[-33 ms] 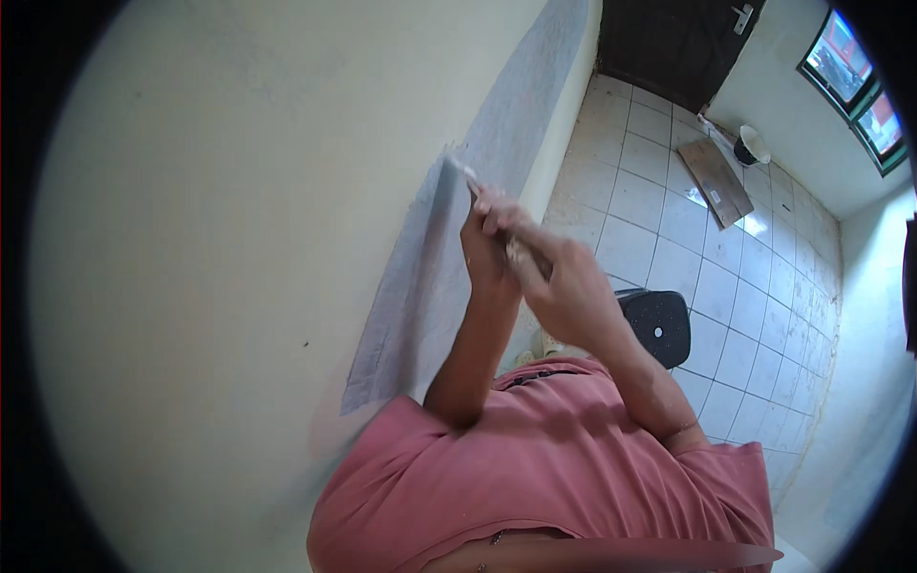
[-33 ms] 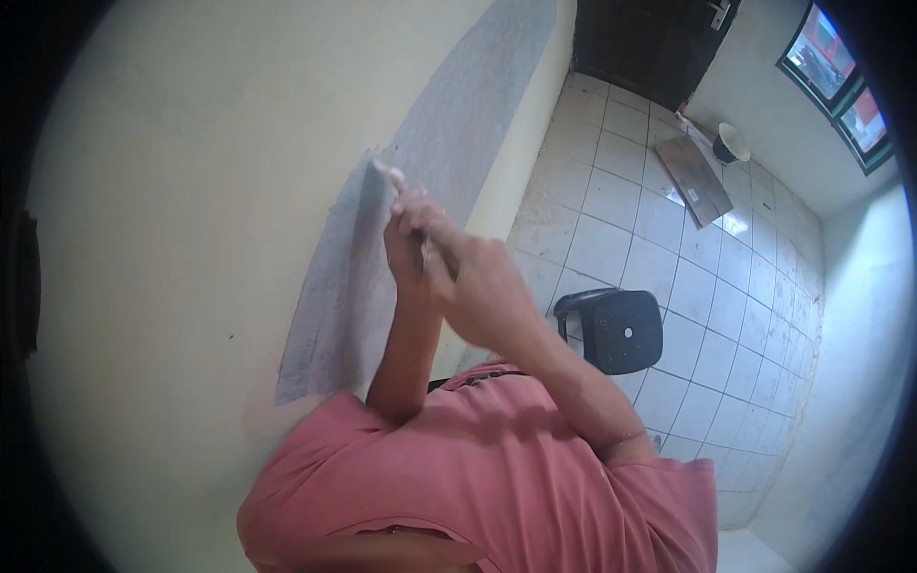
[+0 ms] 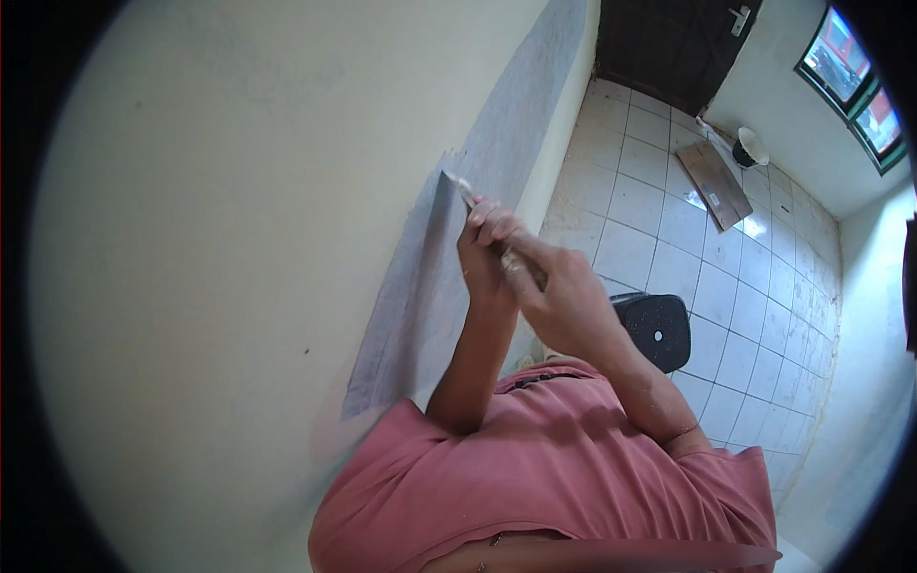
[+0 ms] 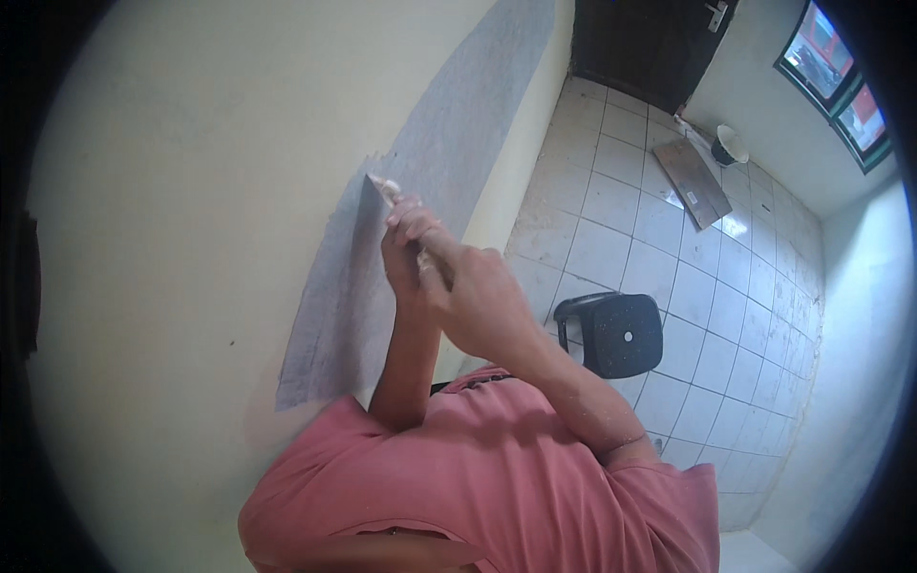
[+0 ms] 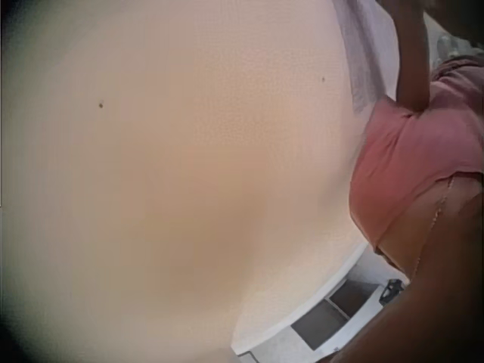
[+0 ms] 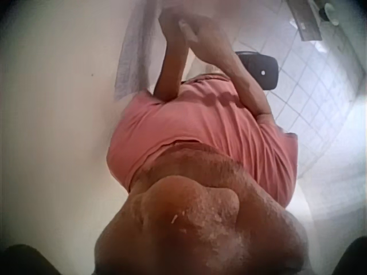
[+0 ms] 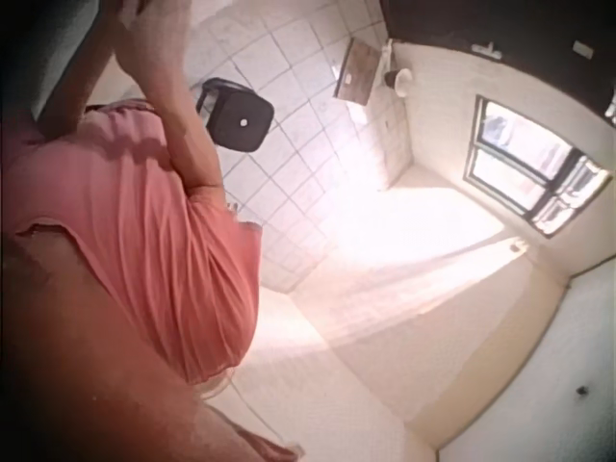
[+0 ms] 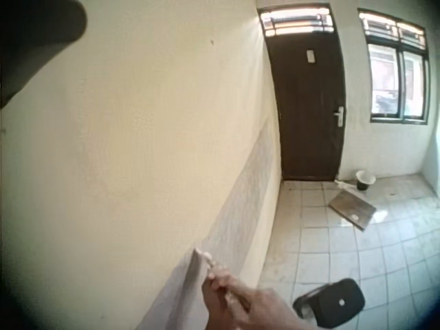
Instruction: The person applies putty onto a wall and scrapes it smooth with a putty knife.
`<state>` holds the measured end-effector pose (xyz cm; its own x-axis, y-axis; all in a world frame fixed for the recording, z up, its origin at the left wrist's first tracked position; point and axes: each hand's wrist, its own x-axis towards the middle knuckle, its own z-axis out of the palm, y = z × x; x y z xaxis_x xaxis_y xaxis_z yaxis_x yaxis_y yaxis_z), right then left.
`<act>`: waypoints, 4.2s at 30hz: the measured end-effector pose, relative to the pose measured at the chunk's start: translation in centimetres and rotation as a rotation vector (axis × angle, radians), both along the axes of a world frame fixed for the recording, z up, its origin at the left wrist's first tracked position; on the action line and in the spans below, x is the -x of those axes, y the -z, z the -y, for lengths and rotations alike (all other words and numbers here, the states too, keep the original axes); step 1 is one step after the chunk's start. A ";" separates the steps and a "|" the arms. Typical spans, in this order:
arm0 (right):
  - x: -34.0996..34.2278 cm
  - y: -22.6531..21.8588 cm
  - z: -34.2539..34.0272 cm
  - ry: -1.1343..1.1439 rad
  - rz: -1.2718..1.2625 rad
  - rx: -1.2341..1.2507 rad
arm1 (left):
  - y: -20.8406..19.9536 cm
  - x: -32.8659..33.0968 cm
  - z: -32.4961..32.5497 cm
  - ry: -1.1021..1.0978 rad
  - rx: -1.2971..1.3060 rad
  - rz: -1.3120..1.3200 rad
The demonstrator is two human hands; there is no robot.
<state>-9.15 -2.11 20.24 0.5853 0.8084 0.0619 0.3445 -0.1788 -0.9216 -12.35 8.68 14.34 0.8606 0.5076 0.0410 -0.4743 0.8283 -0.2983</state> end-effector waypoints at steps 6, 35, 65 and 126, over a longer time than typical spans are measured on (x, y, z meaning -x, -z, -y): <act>-0.7 -1.0 -0.2 -0.021 0.000 0.057 | 0.4 -1.3 -0.8 0.044 -0.029 0.117; -1.7 -1.0 -0.3 -0.071 -0.010 0.030 | -0.8 -1.3 -0.9 -0.023 -0.083 -0.009; -9.9 11.3 -0.7 -0.181 -0.286 -0.187 | 5.0 -7.9 -2.1 -0.115 -0.533 -0.375; -61.3 13.5 36.4 0.965 -0.442 -0.403 | 5.4 -72.5 33.1 0.598 -1.756 -0.065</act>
<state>52.18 -38.49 6.76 0.9882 -0.0242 -0.1512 -0.1463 0.1437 -0.9787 60.16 -24.39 8.93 0.9088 -0.4092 0.0820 -0.0124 0.1699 0.9854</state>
